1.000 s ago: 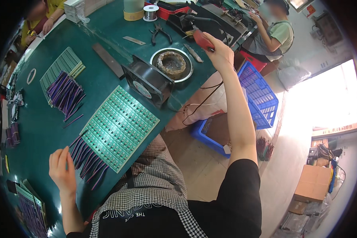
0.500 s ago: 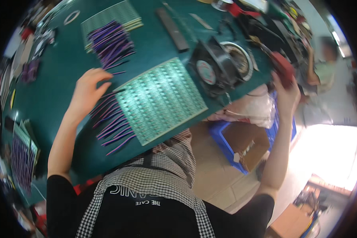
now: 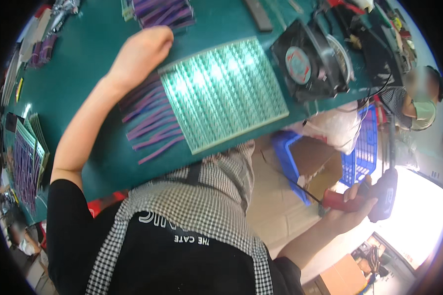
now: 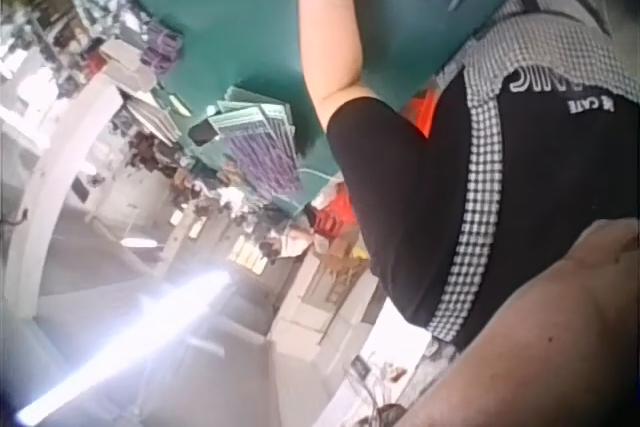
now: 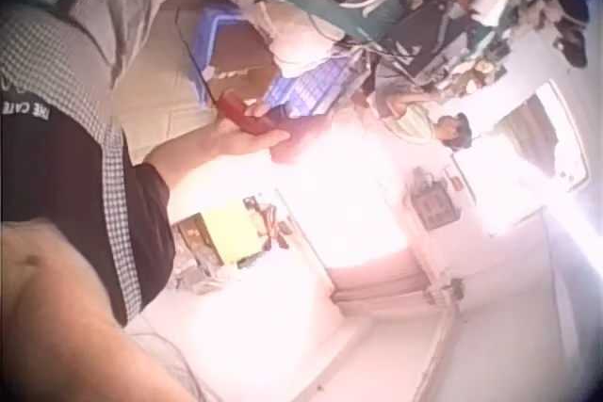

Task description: The person inserts wires into a printed circuit board, then solders them in place using a soldering iron.

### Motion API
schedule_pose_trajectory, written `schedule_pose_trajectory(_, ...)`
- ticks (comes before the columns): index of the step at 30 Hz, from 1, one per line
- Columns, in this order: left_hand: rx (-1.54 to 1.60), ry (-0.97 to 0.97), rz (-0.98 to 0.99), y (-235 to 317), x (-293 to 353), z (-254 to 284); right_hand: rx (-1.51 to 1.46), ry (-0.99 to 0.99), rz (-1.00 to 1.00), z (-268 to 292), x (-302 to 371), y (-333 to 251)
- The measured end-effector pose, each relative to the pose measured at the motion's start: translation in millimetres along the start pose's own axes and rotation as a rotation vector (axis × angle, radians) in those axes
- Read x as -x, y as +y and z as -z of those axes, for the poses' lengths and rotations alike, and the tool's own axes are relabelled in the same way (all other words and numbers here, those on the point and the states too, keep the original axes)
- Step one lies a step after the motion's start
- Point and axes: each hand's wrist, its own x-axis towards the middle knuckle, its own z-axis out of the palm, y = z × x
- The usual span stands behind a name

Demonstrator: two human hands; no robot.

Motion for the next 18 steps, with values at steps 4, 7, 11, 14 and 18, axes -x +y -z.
schedule_pose_trajectory(4,0.403,0.034,0.095,56.6,27.6,35.0,-0.025,-0.087,0.142,3.2,28.4,7.2)
schedule_pose_trajectory(7,0.462,-0.042,0.137,71.0,41.1,39.7,-0.039,-0.104,0.146,-2.9,34.1,13.7)
schedule_pose_trajectory(11,0.388,-0.044,0.196,83.2,58.9,44.6,-0.093,-0.156,0.173,-8.3,36.3,16.3)
schedule_pose_trajectory(14,0.269,-0.036,-0.09,106.5,87.8,38.6,-0.118,-0.356,0.142,-11.3,48.9,20.8)
schedule_pose_trajectory(18,0.15,0.016,-0.256,124.3,118.3,22.7,0.263,-0.558,0.041,-25.2,93.1,31.0)
